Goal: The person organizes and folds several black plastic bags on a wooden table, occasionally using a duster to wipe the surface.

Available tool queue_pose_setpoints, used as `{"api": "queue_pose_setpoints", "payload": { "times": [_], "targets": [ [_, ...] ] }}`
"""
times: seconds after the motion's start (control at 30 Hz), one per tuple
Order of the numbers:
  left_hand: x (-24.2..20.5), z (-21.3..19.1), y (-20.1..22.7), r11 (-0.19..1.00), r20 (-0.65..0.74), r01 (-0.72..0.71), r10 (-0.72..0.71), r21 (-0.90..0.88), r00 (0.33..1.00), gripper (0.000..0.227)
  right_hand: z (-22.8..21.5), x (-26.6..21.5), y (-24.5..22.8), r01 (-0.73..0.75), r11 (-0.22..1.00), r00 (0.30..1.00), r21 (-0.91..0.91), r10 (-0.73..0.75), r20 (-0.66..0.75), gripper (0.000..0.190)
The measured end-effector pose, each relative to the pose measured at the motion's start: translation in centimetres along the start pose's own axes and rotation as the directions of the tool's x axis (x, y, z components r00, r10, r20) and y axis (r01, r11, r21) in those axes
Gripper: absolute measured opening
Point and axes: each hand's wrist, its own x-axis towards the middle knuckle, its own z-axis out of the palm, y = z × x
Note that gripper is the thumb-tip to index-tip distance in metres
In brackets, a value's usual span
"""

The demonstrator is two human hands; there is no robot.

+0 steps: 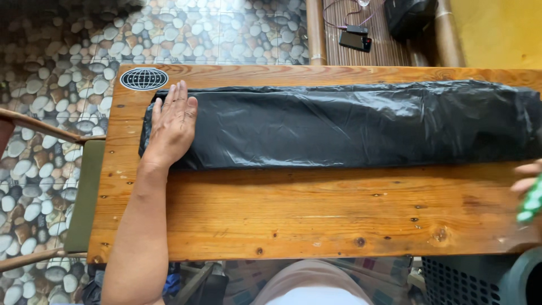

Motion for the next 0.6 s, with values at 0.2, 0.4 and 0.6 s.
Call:
{"api": "queue_pose_setpoints", "payload": {
  "times": [0.2, 0.4, 0.6],
  "targets": [
    [-0.8, -2.1, 1.3, 0.939, 0.068, 0.097, -0.079, -0.330, 0.995, 0.086, 38.2, 15.6, 16.5, -0.067, 0.798, 0.453, -0.599, -0.511, -0.731, 0.022],
    [-1.5, -2.8, 1.4, 0.863, 0.017, 0.086, -0.090, -0.498, 0.996, 0.083, 49.6, 22.9, 19.2, -0.581, 0.504, 0.755, -0.639, 0.040, -0.655, 0.068],
    [-1.3, -1.8, 0.5, 0.920, -0.124, 0.041, -0.097, -0.389, 0.988, 0.095, 52.0, 25.7, 18.6, -0.108, 0.349, 0.955, -0.931, -0.223, -0.195, 0.055]
  ]
}}
